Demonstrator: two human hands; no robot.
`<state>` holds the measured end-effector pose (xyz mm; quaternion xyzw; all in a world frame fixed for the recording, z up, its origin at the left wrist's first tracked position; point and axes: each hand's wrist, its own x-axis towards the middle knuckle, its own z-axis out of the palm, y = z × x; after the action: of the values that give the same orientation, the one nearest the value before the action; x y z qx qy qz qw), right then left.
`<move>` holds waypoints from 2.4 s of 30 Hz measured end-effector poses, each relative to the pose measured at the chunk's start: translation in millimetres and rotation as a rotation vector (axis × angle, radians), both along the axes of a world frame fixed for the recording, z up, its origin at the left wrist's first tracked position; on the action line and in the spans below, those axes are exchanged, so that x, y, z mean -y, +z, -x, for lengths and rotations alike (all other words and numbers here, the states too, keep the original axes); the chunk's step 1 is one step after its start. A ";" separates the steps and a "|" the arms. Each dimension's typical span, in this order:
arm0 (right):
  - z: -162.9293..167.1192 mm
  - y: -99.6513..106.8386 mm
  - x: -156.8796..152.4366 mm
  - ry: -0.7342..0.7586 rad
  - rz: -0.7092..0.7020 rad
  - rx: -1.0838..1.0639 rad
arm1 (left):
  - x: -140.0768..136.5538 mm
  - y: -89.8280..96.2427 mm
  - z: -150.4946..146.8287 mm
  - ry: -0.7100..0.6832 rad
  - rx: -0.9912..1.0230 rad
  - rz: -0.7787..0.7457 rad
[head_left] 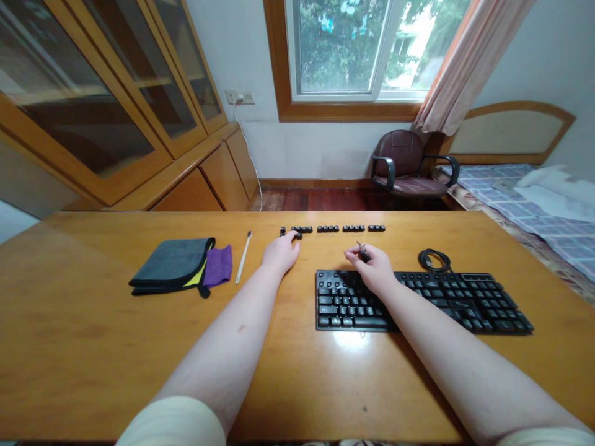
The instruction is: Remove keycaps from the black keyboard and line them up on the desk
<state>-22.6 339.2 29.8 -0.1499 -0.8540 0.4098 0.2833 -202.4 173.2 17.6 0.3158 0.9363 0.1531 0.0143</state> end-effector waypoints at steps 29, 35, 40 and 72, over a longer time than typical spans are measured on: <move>-0.3 -2.3 -1.0 -0.003 0.000 -0.004 | -1.8 -3.8 -1.5 -0.084 -0.010 -0.003; -0.6 -1.1 -0.7 -0.004 0.006 -0.003 | -1.7 -1.6 -2.1 -0.068 -0.006 -0.003; -0.5 -1.0 -0.4 -0.004 0.009 0.000 | -1.4 -0.7 -1.9 -0.054 0.000 0.005; -0.9 -0.3 -0.5 -0.012 -0.007 0.009 | -2.4 0.4 -0.6 -0.047 0.038 0.015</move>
<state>-21.8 339.7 29.5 -0.1557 -0.8559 0.4043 0.2824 -201.8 175.7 18.1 0.3345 0.9293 0.1519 0.0380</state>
